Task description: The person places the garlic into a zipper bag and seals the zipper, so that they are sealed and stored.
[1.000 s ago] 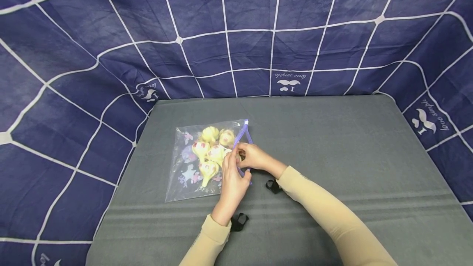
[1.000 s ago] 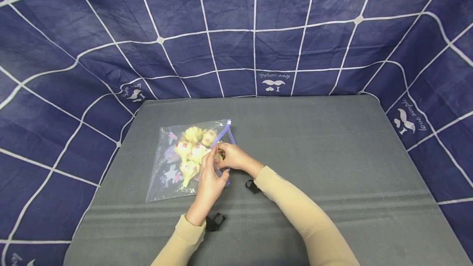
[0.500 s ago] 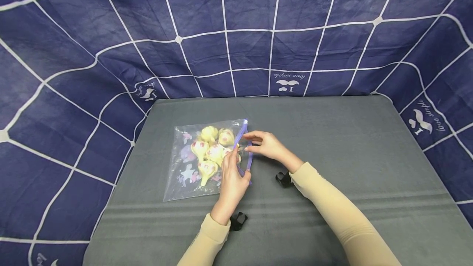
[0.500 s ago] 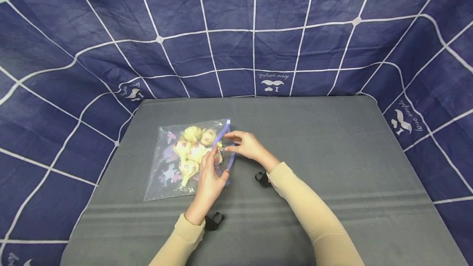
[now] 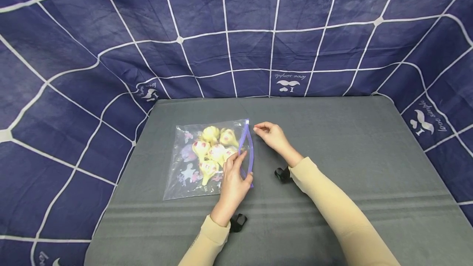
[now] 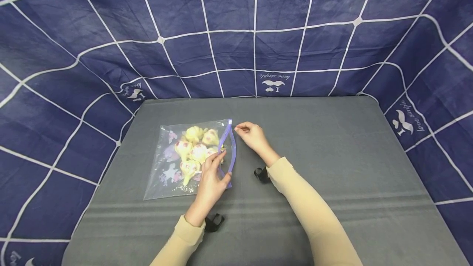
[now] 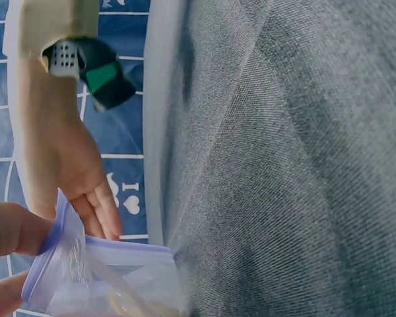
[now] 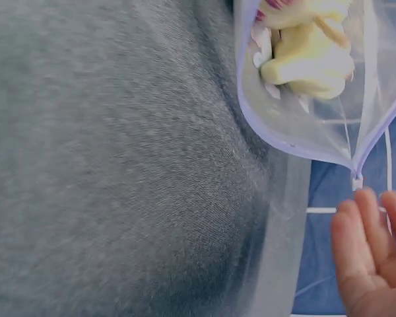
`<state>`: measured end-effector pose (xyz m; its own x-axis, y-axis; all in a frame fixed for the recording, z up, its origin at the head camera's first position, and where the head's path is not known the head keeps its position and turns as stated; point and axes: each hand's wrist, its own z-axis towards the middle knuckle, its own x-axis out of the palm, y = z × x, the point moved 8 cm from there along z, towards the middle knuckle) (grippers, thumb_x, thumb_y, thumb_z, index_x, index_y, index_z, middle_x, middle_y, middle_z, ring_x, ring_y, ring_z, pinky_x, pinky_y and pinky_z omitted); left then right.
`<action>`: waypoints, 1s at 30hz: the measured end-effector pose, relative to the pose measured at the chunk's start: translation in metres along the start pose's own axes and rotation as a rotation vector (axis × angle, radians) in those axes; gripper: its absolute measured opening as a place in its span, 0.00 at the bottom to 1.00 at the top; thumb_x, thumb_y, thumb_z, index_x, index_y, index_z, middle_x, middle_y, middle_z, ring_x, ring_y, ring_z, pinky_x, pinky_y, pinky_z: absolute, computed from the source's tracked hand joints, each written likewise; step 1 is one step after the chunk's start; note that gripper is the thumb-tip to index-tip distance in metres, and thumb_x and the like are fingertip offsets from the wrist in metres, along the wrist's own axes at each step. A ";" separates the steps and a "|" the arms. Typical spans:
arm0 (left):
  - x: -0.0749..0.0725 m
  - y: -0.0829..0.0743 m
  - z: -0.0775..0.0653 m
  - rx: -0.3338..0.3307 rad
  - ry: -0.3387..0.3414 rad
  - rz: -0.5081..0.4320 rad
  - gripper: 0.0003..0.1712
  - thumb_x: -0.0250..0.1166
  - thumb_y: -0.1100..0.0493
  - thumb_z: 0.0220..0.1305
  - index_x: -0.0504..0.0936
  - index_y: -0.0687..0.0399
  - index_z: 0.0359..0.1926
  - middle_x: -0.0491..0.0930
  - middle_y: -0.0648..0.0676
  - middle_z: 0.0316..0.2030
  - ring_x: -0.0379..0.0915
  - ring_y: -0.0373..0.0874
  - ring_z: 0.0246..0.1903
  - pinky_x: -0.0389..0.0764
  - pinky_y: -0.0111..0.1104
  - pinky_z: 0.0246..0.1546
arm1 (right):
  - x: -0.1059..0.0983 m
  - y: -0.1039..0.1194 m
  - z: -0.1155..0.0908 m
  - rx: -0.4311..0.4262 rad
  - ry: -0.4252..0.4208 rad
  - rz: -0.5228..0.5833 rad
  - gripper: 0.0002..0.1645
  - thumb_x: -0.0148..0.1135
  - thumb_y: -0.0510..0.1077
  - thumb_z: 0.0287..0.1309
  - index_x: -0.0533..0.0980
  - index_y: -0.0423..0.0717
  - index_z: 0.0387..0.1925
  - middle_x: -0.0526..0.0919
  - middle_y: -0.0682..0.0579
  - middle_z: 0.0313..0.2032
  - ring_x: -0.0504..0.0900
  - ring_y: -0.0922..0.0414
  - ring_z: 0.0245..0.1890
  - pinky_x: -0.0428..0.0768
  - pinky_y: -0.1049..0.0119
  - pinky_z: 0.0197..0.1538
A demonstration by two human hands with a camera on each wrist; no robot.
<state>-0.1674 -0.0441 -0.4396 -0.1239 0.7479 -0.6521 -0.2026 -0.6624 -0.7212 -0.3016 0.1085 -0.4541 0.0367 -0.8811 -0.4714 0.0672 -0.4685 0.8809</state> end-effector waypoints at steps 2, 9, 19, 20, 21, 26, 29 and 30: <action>0.001 0.001 -0.001 -0.004 0.007 -0.002 0.36 0.71 0.67 0.52 0.75 0.54 0.64 0.67 0.63 0.63 0.64 0.58 0.60 0.74 0.51 0.55 | 0.001 -0.004 0.005 0.049 -0.005 0.008 0.21 0.60 0.49 0.65 0.82 0.37 0.49 0.87 0.40 0.44 0.86 0.47 0.44 0.81 0.59 0.48; 0.002 0.003 -0.005 0.016 0.002 -0.024 0.36 0.74 0.65 0.51 0.77 0.51 0.63 0.68 0.61 0.64 0.66 0.55 0.57 0.74 0.49 0.54 | 0.019 -0.018 0.018 0.246 0.061 0.130 0.28 0.58 0.55 0.66 0.78 0.36 0.55 0.85 0.39 0.47 0.84 0.47 0.47 0.81 0.62 0.50; -0.005 0.008 -0.012 0.036 -0.040 -0.016 0.29 0.75 0.63 0.51 0.79 0.53 0.56 0.72 0.57 0.56 0.70 0.50 0.51 0.78 0.41 0.46 | 0.036 -0.020 0.023 0.374 0.130 0.301 0.29 0.58 0.51 0.67 0.74 0.28 0.56 0.82 0.37 0.51 0.83 0.59 0.40 0.80 0.62 0.56; -0.007 0.009 -0.013 0.021 -0.051 -0.021 0.26 0.75 0.62 0.51 0.79 0.54 0.53 0.73 0.57 0.53 0.72 0.50 0.48 0.78 0.39 0.44 | 0.037 -0.021 0.023 0.382 0.136 0.305 0.29 0.58 0.51 0.67 0.74 0.28 0.56 0.83 0.38 0.49 0.83 0.61 0.38 0.81 0.62 0.55; -0.009 0.011 -0.014 0.005 -0.058 -0.029 0.23 0.74 0.62 0.52 0.79 0.55 0.50 0.74 0.56 0.50 0.73 0.49 0.45 0.79 0.37 0.41 | 0.038 -0.021 0.024 0.387 0.144 0.310 0.29 0.58 0.50 0.67 0.74 0.28 0.56 0.83 0.40 0.47 0.82 0.62 0.36 0.81 0.62 0.55; -0.014 0.020 -0.022 -0.083 -0.019 -0.067 0.11 0.71 0.59 0.57 0.76 0.54 0.35 0.77 0.51 0.31 0.75 0.43 0.28 0.75 0.28 0.29 | 0.042 -0.022 0.027 0.390 0.189 0.305 0.30 0.59 0.50 0.66 0.74 0.28 0.57 0.81 0.49 0.39 0.80 0.64 0.33 0.82 0.65 0.52; -0.009 0.023 -0.029 -0.130 0.113 -0.096 0.08 0.68 0.57 0.61 0.78 0.53 0.29 0.80 0.48 0.23 0.74 0.35 0.22 0.73 0.25 0.25 | 0.044 -0.021 0.028 0.386 0.191 0.308 0.29 0.60 0.49 0.65 0.74 0.27 0.56 0.80 0.50 0.38 0.79 0.65 0.32 0.83 0.68 0.49; -0.005 0.025 -0.032 -0.153 0.174 -0.114 0.09 0.67 0.56 0.62 0.79 0.54 0.28 0.82 0.48 0.22 0.75 0.34 0.20 0.72 0.25 0.24 | 0.045 -0.021 0.029 0.386 0.183 0.309 0.28 0.61 0.48 0.65 0.75 0.27 0.56 0.80 0.50 0.37 0.79 0.65 0.32 0.83 0.69 0.48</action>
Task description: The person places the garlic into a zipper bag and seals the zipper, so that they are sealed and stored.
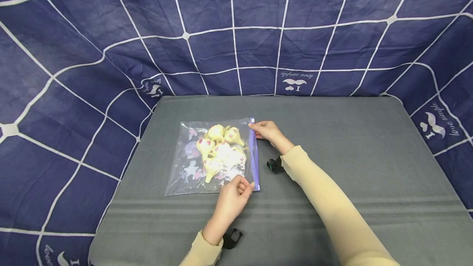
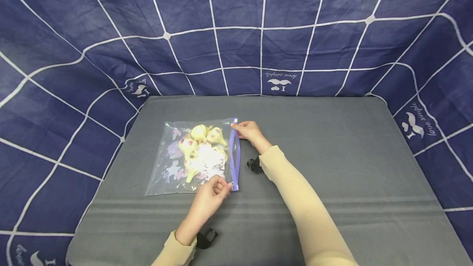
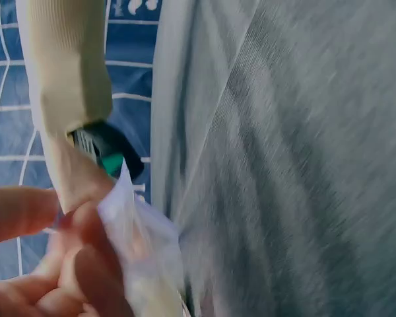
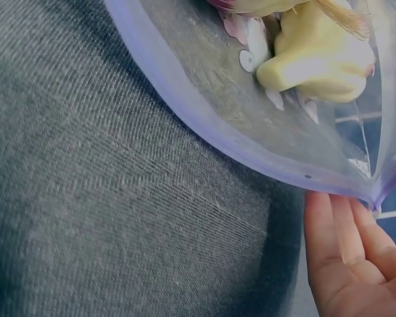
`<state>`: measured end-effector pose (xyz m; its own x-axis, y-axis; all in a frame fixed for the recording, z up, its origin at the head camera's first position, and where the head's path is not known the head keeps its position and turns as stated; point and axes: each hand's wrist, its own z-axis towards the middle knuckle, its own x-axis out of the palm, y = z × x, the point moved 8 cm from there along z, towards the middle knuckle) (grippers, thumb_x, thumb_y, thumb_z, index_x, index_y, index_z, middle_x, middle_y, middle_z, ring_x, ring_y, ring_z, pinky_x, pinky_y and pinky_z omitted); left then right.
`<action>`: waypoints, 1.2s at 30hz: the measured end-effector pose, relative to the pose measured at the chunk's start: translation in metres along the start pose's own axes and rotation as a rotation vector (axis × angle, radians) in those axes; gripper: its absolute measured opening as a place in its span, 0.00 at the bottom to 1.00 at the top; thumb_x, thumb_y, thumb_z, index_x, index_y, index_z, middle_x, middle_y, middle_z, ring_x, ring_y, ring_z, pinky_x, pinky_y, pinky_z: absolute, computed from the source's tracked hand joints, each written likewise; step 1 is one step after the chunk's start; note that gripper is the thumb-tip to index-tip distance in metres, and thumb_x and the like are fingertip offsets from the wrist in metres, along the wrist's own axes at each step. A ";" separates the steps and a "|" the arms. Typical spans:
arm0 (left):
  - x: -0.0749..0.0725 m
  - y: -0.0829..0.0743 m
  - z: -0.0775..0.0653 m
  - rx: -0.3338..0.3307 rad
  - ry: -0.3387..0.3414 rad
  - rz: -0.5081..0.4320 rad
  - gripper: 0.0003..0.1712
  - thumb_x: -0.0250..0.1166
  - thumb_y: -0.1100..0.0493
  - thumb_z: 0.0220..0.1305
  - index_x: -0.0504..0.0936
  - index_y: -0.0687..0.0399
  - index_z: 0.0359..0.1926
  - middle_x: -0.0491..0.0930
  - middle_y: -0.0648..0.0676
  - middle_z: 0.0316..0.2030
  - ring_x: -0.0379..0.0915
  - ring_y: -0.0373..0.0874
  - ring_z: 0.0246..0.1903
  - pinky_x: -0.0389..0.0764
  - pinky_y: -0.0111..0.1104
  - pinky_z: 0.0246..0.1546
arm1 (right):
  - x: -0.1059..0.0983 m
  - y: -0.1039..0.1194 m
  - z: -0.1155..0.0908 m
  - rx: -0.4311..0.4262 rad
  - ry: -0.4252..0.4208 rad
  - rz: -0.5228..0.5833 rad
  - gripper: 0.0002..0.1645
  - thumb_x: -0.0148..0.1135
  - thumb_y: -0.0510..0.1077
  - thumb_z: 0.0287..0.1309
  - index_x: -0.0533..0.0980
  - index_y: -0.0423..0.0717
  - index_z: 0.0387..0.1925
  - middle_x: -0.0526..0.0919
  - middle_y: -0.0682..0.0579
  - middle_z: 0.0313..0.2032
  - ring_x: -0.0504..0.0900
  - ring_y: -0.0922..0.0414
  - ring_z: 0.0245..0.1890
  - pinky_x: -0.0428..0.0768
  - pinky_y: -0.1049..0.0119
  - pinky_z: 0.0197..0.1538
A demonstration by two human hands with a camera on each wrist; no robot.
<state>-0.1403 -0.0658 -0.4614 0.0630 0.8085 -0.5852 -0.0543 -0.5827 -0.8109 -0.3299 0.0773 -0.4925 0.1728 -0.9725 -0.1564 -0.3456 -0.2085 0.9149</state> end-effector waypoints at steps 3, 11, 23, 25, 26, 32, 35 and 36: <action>0.016 0.009 -0.009 -0.105 0.201 -0.132 0.14 0.61 0.55 0.68 0.83 0.61 0.32 0.86 0.53 0.24 0.80 0.35 0.20 0.76 0.25 0.23 | 0.000 0.000 0.001 -0.001 -0.023 0.003 0.26 0.61 0.46 0.65 0.76 0.27 0.54 0.80 0.51 0.36 0.78 0.65 0.30 0.83 0.71 0.45; 0.058 0.026 -0.036 -0.538 0.459 -0.895 0.33 0.46 0.51 0.77 0.61 0.82 0.64 0.79 0.74 0.52 0.84 0.48 0.43 0.84 0.39 0.47 | 0.000 0.000 0.003 0.004 -0.035 0.034 0.24 0.63 0.42 0.63 0.76 0.27 0.55 0.78 0.55 0.30 0.76 0.67 0.26 0.83 0.73 0.42; 0.067 0.032 -0.027 -0.609 0.237 -1.194 0.24 0.52 0.52 0.75 0.65 0.71 0.55 0.85 0.59 0.44 0.83 0.42 0.43 0.81 0.34 0.53 | 0.000 -0.003 0.003 0.019 -0.065 0.076 0.22 0.63 0.39 0.63 0.76 0.26 0.53 0.79 0.54 0.31 0.77 0.69 0.24 0.83 0.73 0.40; 0.067 0.033 -0.025 -0.613 0.218 -1.208 0.22 0.53 0.53 0.74 0.68 0.71 0.54 0.86 0.58 0.42 0.83 0.41 0.42 0.81 0.33 0.53 | 0.000 -0.003 0.003 0.021 -0.069 0.084 0.22 0.63 0.38 0.62 0.76 0.26 0.53 0.79 0.54 0.31 0.77 0.69 0.24 0.83 0.73 0.40; 0.068 0.033 -0.024 -0.616 0.212 -1.212 0.22 0.54 0.54 0.74 0.69 0.71 0.54 0.86 0.57 0.41 0.83 0.41 0.42 0.81 0.33 0.52 | 0.000 -0.003 0.003 0.023 -0.070 0.087 0.22 0.63 0.38 0.62 0.76 0.26 0.53 0.78 0.54 0.31 0.77 0.69 0.24 0.83 0.73 0.39; 0.069 0.034 -0.021 -0.598 0.157 -1.217 0.11 0.56 0.59 0.72 0.73 0.64 0.47 0.84 0.50 0.36 0.82 0.36 0.38 0.81 0.27 0.47 | 0.000 -0.004 0.005 0.023 -0.075 0.092 0.22 0.63 0.38 0.62 0.76 0.27 0.53 0.79 0.53 0.32 0.77 0.69 0.24 0.83 0.74 0.39; 0.069 0.036 -0.022 -0.599 0.132 -1.206 0.07 0.56 0.62 0.71 0.73 0.62 0.45 0.83 0.50 0.35 0.82 0.35 0.36 0.82 0.25 0.45 | 0.000 -0.004 0.006 0.020 -0.086 0.088 0.21 0.64 0.38 0.62 0.77 0.27 0.52 0.79 0.54 0.32 0.77 0.69 0.24 0.83 0.75 0.38; 0.069 0.036 -0.023 -0.605 0.125 -1.198 0.07 0.56 0.62 0.71 0.73 0.63 0.45 0.83 0.50 0.35 0.82 0.35 0.36 0.82 0.25 0.44 | -0.001 -0.004 0.006 0.019 -0.094 0.086 0.21 0.64 0.38 0.61 0.77 0.27 0.52 0.79 0.54 0.31 0.77 0.69 0.24 0.83 0.75 0.37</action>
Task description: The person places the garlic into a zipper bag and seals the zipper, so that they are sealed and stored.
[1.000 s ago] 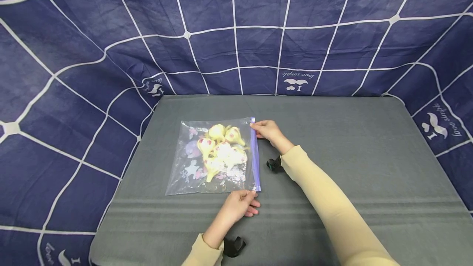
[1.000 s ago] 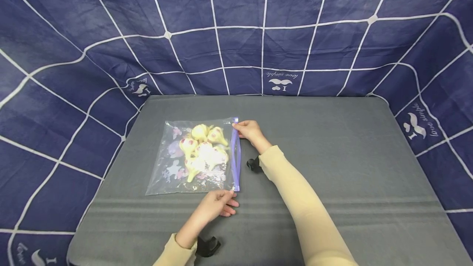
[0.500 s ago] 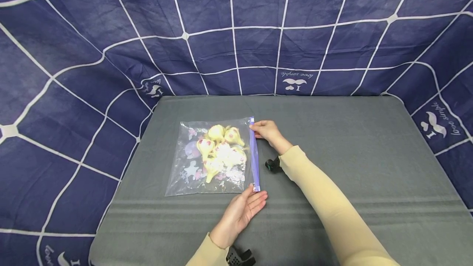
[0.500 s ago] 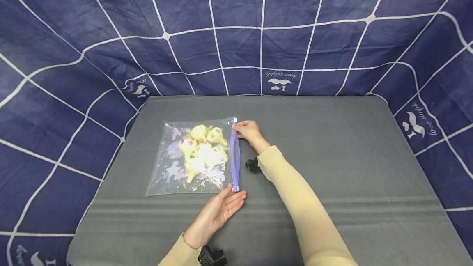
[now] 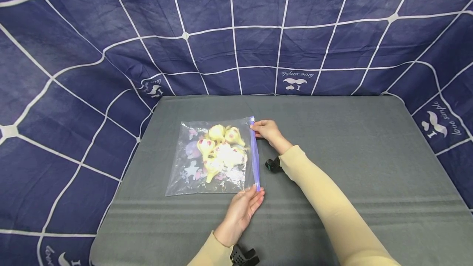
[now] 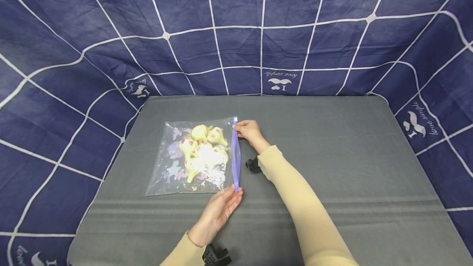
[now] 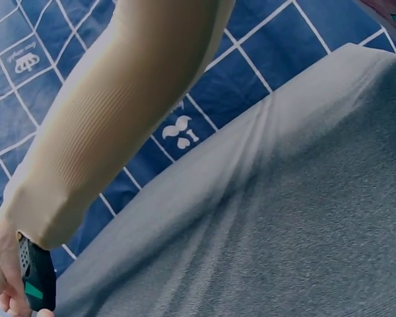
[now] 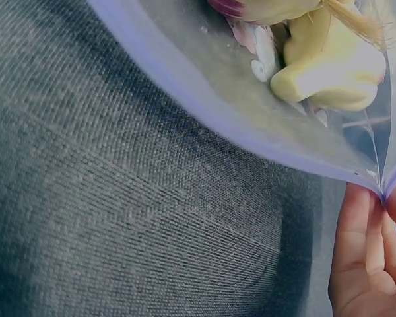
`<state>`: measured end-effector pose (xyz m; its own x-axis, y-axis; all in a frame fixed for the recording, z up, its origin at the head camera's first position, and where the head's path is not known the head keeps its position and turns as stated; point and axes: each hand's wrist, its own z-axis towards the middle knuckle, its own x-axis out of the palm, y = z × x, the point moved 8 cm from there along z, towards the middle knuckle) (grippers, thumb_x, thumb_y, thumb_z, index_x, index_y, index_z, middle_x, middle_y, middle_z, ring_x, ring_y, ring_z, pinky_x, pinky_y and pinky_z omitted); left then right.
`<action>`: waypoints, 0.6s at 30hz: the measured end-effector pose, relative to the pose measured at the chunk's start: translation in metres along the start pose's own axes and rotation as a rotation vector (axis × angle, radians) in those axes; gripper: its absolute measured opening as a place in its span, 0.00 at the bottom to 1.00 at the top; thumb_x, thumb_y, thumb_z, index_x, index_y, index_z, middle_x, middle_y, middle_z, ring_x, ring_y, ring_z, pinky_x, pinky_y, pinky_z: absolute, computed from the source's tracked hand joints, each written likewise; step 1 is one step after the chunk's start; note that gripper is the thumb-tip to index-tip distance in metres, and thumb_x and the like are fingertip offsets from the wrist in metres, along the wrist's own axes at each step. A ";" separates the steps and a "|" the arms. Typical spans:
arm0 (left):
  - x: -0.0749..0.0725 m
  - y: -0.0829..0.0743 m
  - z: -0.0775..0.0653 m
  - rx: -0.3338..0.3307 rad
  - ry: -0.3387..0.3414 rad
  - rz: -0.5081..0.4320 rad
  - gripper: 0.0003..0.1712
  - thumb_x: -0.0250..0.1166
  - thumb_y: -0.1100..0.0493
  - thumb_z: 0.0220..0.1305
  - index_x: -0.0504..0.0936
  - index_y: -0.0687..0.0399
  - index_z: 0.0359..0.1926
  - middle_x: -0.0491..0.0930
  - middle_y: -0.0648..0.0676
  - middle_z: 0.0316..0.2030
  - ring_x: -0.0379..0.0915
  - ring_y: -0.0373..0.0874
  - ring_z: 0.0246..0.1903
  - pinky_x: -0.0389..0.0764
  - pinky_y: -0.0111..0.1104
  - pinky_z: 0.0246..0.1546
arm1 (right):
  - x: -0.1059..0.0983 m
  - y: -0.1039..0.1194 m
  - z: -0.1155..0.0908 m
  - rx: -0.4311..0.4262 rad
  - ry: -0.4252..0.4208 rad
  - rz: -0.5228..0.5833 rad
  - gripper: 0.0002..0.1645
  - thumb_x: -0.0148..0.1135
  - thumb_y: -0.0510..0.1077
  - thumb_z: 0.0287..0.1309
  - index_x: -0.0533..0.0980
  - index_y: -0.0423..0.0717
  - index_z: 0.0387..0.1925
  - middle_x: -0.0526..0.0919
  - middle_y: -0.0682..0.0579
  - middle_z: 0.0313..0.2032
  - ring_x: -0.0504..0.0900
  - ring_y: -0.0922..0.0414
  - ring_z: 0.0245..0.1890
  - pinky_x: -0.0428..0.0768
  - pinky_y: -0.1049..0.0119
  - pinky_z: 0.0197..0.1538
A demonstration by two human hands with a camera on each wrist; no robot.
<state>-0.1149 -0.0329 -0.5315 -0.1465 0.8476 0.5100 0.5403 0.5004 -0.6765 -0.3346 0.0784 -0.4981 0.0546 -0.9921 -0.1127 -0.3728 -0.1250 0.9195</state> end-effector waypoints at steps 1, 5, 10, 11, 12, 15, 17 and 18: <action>-0.001 0.000 0.000 0.000 -0.008 0.010 0.08 0.56 0.62 0.71 0.73 0.64 0.46 0.83 0.50 0.35 0.82 0.35 0.36 0.82 0.25 0.44 | -0.001 0.000 0.001 0.001 -0.008 0.001 0.20 0.64 0.37 0.61 0.77 0.27 0.52 0.78 0.54 0.31 0.77 0.69 0.23 0.82 0.76 0.36; -0.002 0.002 -0.002 0.002 -0.029 0.050 0.15 0.55 0.63 0.71 0.72 0.72 0.51 0.83 0.51 0.35 0.82 0.35 0.36 0.82 0.26 0.43 | -0.003 -0.001 0.003 0.009 -0.032 -0.004 0.20 0.65 0.37 0.61 0.78 0.28 0.51 0.79 0.54 0.31 0.76 0.70 0.23 0.80 0.79 0.33; -0.002 0.002 -0.004 0.011 -0.034 0.072 0.14 0.55 0.64 0.71 0.73 0.73 0.51 0.83 0.51 0.35 0.82 0.36 0.36 0.82 0.27 0.44 | -0.005 -0.001 0.007 0.019 -0.046 -0.001 0.19 0.65 0.36 0.60 0.79 0.29 0.51 0.82 0.52 0.34 0.77 0.70 0.25 0.80 0.79 0.33; -0.003 0.003 -0.005 0.011 -0.035 0.074 0.14 0.55 0.64 0.71 0.73 0.73 0.51 0.83 0.51 0.35 0.82 0.36 0.37 0.82 0.27 0.44 | -0.006 0.000 0.007 0.015 -0.050 -0.001 0.19 0.65 0.36 0.60 0.79 0.29 0.50 0.82 0.51 0.35 0.76 0.70 0.25 0.79 0.79 0.32; -0.003 0.003 -0.005 0.011 -0.035 0.076 0.14 0.55 0.64 0.71 0.73 0.72 0.51 0.83 0.52 0.36 0.82 0.36 0.37 0.82 0.27 0.44 | -0.006 0.002 0.008 0.013 -0.057 0.002 0.18 0.65 0.36 0.59 0.79 0.29 0.50 0.82 0.51 0.35 0.77 0.70 0.25 0.79 0.79 0.32; -0.002 0.003 -0.007 0.001 -0.033 0.076 0.15 0.55 0.63 0.71 0.72 0.73 0.52 0.83 0.52 0.37 0.81 0.36 0.37 0.82 0.26 0.45 | -0.007 0.004 0.007 0.012 -0.072 0.008 0.17 0.64 0.35 0.60 0.79 0.28 0.49 0.82 0.51 0.34 0.76 0.69 0.24 0.79 0.79 0.31; -0.002 0.004 -0.007 -0.013 -0.030 0.067 0.17 0.55 0.63 0.71 0.71 0.74 0.53 0.83 0.52 0.37 0.81 0.35 0.37 0.82 0.26 0.45 | -0.007 0.003 0.007 0.028 -0.075 0.020 0.17 0.64 0.34 0.60 0.79 0.28 0.50 0.81 0.51 0.33 0.76 0.68 0.24 0.79 0.79 0.31; -0.003 0.005 -0.007 -0.020 -0.028 0.062 0.17 0.55 0.62 0.72 0.70 0.74 0.54 0.83 0.52 0.37 0.81 0.35 0.37 0.82 0.26 0.45 | -0.007 0.002 0.006 0.037 -0.073 0.027 0.17 0.64 0.34 0.60 0.79 0.29 0.50 0.81 0.51 0.33 0.76 0.68 0.25 0.79 0.79 0.31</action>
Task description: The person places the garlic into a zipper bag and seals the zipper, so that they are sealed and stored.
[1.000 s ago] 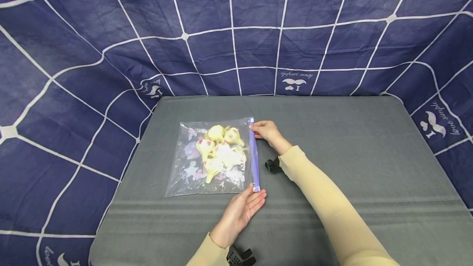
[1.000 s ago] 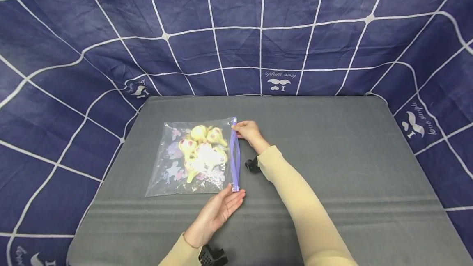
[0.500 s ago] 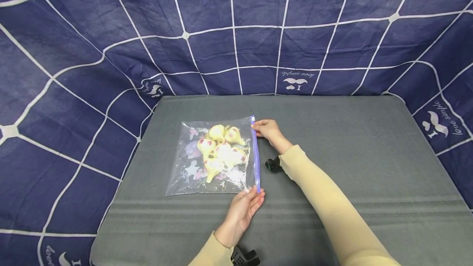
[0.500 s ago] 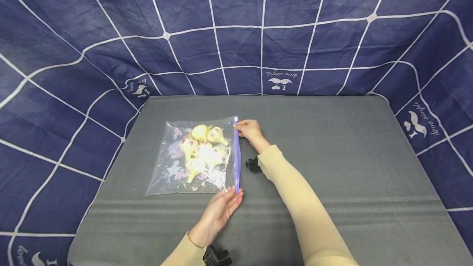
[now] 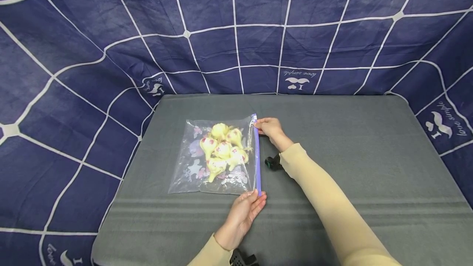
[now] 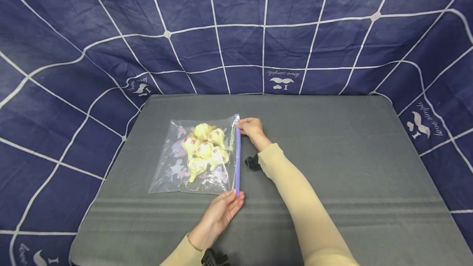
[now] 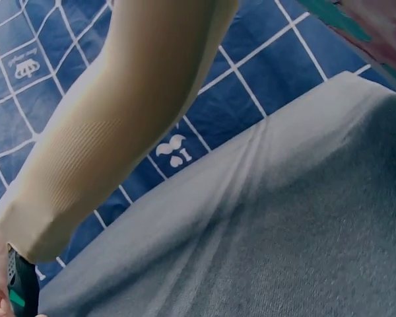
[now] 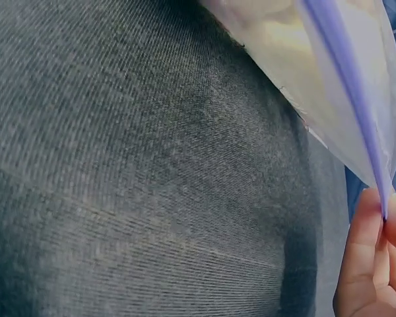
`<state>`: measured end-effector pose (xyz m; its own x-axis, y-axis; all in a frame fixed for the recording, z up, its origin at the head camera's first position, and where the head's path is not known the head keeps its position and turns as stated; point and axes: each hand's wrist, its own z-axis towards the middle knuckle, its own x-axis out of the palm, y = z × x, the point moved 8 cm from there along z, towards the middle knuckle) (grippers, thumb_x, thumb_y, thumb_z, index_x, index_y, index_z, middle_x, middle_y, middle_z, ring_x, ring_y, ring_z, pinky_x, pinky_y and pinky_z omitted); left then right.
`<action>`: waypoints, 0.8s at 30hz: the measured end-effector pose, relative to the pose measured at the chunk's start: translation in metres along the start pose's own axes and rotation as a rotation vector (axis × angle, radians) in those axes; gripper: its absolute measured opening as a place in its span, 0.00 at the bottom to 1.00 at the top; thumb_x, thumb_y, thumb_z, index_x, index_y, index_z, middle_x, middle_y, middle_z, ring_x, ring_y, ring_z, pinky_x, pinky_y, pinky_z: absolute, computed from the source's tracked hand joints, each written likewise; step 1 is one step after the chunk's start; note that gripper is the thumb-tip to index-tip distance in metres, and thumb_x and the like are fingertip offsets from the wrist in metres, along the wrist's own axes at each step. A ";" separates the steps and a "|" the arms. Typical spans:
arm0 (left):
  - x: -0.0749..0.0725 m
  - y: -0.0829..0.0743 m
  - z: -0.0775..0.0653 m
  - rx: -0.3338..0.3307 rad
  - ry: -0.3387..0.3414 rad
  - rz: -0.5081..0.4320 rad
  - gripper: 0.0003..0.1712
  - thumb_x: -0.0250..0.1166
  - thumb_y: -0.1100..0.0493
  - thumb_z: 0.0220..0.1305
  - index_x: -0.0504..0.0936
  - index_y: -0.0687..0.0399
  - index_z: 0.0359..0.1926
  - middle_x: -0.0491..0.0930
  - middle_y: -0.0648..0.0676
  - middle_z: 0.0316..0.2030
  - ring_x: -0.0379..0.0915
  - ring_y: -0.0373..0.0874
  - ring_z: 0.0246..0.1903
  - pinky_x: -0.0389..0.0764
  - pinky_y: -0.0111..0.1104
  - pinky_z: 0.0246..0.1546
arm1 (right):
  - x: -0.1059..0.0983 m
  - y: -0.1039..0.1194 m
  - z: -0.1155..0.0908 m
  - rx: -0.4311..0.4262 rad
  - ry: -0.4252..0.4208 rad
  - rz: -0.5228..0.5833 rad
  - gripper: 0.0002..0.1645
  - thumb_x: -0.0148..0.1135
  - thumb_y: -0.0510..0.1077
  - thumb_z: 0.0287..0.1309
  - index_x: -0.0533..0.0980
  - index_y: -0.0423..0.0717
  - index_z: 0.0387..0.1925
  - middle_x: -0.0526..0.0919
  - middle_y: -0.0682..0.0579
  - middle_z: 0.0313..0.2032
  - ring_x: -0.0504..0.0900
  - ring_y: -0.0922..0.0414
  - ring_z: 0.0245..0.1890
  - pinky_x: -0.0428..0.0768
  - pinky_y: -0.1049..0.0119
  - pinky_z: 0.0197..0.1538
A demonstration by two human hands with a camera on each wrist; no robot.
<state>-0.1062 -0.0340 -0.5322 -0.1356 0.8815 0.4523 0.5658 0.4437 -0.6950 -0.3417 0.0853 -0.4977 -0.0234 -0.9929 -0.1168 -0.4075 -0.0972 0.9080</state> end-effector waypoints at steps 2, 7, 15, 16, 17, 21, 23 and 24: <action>0.000 0.001 0.000 -0.019 0.005 -0.004 0.19 0.55 0.62 0.72 0.69 0.74 0.55 0.83 0.52 0.37 0.81 0.35 0.37 0.82 0.27 0.46 | 0.000 -0.002 -0.001 0.020 0.007 0.012 0.18 0.63 0.35 0.61 0.78 0.29 0.51 0.80 0.52 0.33 0.76 0.68 0.25 0.79 0.79 0.32; 0.000 0.001 0.001 -0.027 0.051 0.021 0.20 0.55 0.60 0.72 0.67 0.73 0.56 0.82 0.53 0.40 0.81 0.37 0.39 0.81 0.29 0.49 | -0.001 -0.005 -0.001 0.035 0.036 0.021 0.19 0.62 0.36 0.62 0.77 0.30 0.53 0.79 0.54 0.33 0.76 0.69 0.26 0.79 0.80 0.33; 0.004 -0.001 -0.008 -0.127 0.249 0.301 0.12 0.56 0.61 0.71 0.76 0.68 0.45 0.84 0.50 0.31 0.82 0.36 0.32 0.84 0.29 0.42 | 0.001 -0.007 0.001 0.038 0.075 0.027 0.20 0.62 0.37 0.62 0.77 0.30 0.55 0.81 0.53 0.36 0.77 0.69 0.27 0.80 0.79 0.36; 0.006 -0.005 -0.011 -0.129 0.286 0.368 0.11 0.55 0.61 0.71 0.77 0.67 0.42 0.85 0.50 0.30 0.82 0.35 0.31 0.84 0.28 0.40 | 0.002 -0.007 0.001 0.037 0.078 0.027 0.21 0.62 0.37 0.62 0.76 0.30 0.55 0.81 0.53 0.36 0.77 0.69 0.28 0.80 0.78 0.36; 0.008 -0.010 -0.013 -0.122 0.321 0.431 0.12 0.55 0.61 0.72 0.77 0.68 0.41 0.84 0.50 0.29 0.82 0.35 0.29 0.84 0.27 0.38 | 0.002 -0.007 0.002 0.034 0.080 0.024 0.21 0.62 0.37 0.63 0.76 0.30 0.55 0.81 0.52 0.37 0.77 0.69 0.28 0.80 0.78 0.37; 0.019 -0.050 -0.015 -0.012 0.376 0.637 0.13 0.54 0.62 0.72 0.77 0.72 0.40 0.85 0.56 0.29 0.80 0.35 0.26 0.84 0.28 0.35 | 0.001 -0.007 0.004 0.021 0.076 0.017 0.20 0.62 0.37 0.63 0.76 0.30 0.54 0.82 0.51 0.39 0.77 0.69 0.28 0.80 0.78 0.38; 0.025 -0.079 -0.011 0.064 0.358 0.707 0.14 0.54 0.62 0.72 0.76 0.75 0.42 0.85 0.62 0.32 0.80 0.35 0.27 0.84 0.30 0.36 | 0.001 -0.007 0.005 0.017 0.070 0.017 0.20 0.62 0.37 0.63 0.77 0.30 0.54 0.81 0.52 0.38 0.77 0.69 0.28 0.80 0.78 0.38; 0.028 -0.094 -0.008 0.101 0.340 0.737 0.15 0.54 0.62 0.72 0.75 0.75 0.44 0.85 0.64 0.34 0.80 0.35 0.27 0.84 0.31 0.37 | 0.000 -0.008 0.005 0.017 0.067 0.019 0.20 0.62 0.37 0.63 0.77 0.30 0.54 0.81 0.52 0.37 0.77 0.69 0.27 0.80 0.79 0.37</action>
<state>-0.1569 -0.0523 -0.4500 0.5057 0.8626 -0.0074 0.3348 -0.2041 -0.9199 -0.3433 0.0860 -0.5070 0.0298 -0.9970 -0.0720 -0.4231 -0.0778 0.9027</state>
